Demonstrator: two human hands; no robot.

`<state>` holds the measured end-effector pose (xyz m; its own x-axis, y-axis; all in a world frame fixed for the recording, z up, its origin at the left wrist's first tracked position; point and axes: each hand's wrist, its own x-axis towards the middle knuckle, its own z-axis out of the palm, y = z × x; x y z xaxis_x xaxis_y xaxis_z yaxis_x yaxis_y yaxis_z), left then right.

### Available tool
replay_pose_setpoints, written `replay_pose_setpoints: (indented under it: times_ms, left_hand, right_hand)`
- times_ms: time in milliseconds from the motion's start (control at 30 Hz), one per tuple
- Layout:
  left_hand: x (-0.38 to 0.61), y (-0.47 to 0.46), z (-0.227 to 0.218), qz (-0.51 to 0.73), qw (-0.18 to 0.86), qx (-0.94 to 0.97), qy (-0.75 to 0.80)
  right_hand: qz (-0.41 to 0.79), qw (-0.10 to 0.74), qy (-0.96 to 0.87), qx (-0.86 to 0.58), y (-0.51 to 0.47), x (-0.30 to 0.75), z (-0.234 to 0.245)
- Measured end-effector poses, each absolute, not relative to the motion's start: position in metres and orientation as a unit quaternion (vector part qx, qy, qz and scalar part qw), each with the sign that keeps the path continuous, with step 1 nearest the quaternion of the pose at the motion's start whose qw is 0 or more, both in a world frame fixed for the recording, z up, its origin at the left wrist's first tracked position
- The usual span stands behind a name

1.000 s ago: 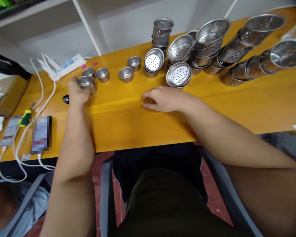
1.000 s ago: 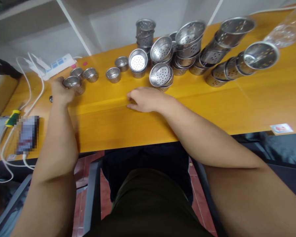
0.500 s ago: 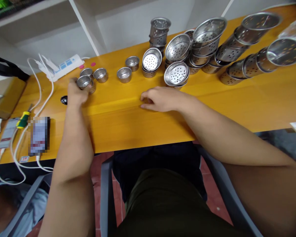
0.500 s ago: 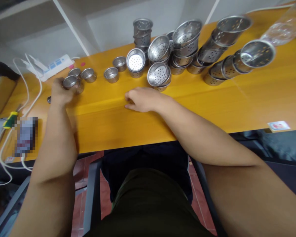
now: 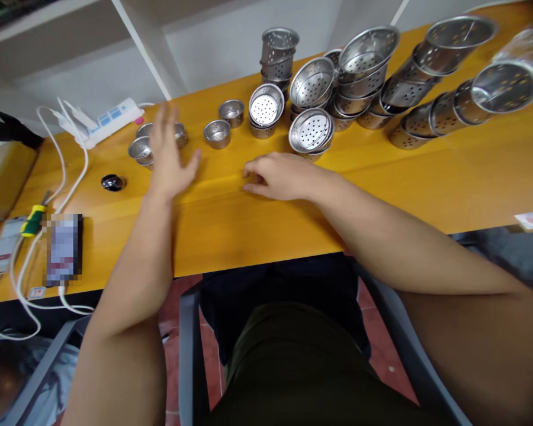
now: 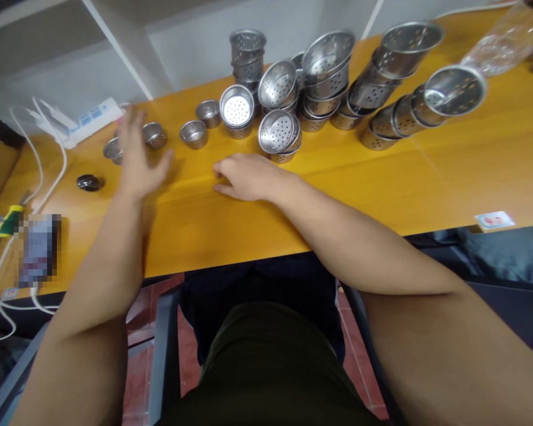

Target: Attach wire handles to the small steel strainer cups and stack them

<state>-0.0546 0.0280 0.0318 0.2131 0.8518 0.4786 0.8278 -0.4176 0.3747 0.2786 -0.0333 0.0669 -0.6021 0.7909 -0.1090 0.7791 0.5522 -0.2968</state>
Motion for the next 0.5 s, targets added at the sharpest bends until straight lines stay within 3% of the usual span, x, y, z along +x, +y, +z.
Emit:
replay_pose_setpoints:
  times_ms: [200, 500]
  left_hand:
    - [-0.028, 0.047, -0.004, 0.2, 0.081, 0.853, 0.476]
    - [-0.034, 0.042, 0.011, 0.177, 0.038, 0.858, 0.48]
  right_hand:
    - [0.159, 0.024, -0.884, -0.438, -0.034, 0.276, 0.067]
    - [0.164, 0.034, -0.887, -0.431, -0.03, 0.279, 0.062]
